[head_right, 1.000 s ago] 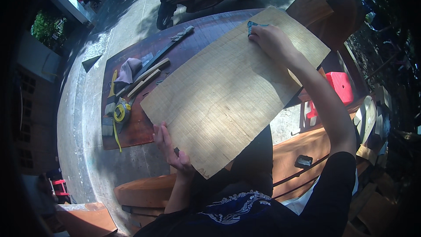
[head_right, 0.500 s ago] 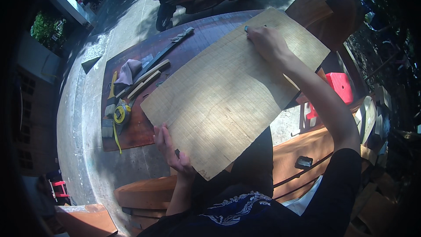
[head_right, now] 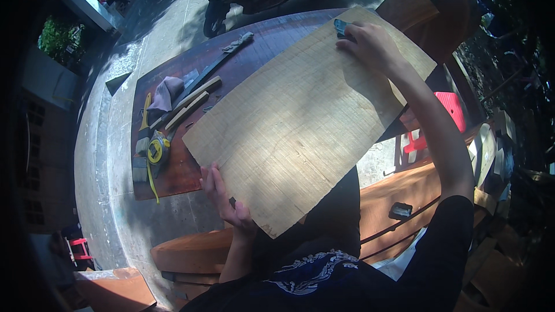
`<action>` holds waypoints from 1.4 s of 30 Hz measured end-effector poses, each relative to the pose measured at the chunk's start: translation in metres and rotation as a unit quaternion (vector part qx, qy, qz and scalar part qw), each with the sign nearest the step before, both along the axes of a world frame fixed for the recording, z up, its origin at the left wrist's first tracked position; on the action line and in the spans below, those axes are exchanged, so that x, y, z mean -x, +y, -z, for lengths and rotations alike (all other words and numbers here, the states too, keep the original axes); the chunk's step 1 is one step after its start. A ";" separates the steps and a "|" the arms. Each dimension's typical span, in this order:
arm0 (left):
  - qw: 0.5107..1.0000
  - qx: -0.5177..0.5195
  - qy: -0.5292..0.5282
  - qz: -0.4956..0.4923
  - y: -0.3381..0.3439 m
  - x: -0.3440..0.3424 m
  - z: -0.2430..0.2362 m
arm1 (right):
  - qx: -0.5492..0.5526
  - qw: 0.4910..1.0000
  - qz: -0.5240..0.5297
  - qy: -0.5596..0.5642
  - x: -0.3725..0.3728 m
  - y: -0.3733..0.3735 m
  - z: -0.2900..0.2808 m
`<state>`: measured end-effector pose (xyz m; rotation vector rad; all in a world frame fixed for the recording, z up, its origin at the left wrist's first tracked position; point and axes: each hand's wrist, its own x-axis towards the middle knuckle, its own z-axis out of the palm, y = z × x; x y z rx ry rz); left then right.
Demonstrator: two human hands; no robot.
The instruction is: The person scrapes a wooden board with a saw blade, brushes it with a paintbrush, wipes it down with a cloth, and sands the board using sandpaper.
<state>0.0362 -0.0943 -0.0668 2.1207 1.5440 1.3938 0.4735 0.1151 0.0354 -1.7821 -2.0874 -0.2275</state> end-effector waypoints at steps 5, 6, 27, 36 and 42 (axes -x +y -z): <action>1.000 -0.008 -0.007 0.000 0.002 -0.002 0.001 | 0.017 0.996 -0.091 0.002 -0.017 -0.002 -0.009; 1.000 -0.009 -0.008 0.000 0.002 -0.003 0.000 | 0.016 0.996 -0.091 0.002 -0.017 -0.002 -0.009; 1.000 -0.017 0.001 0.008 0.003 0.000 0.000 | -0.065 0.969 -0.086 -0.220 0.031 0.002 0.020; 1.000 0.000 -0.005 -0.002 0.001 0.001 0.004 | 0.028 0.980 -0.150 -0.129 0.081 -0.046 0.003; 1.000 -0.006 -0.010 0.005 0.004 -0.005 0.000 | 0.096 0.991 -0.041 -0.082 0.036 -0.036 -0.011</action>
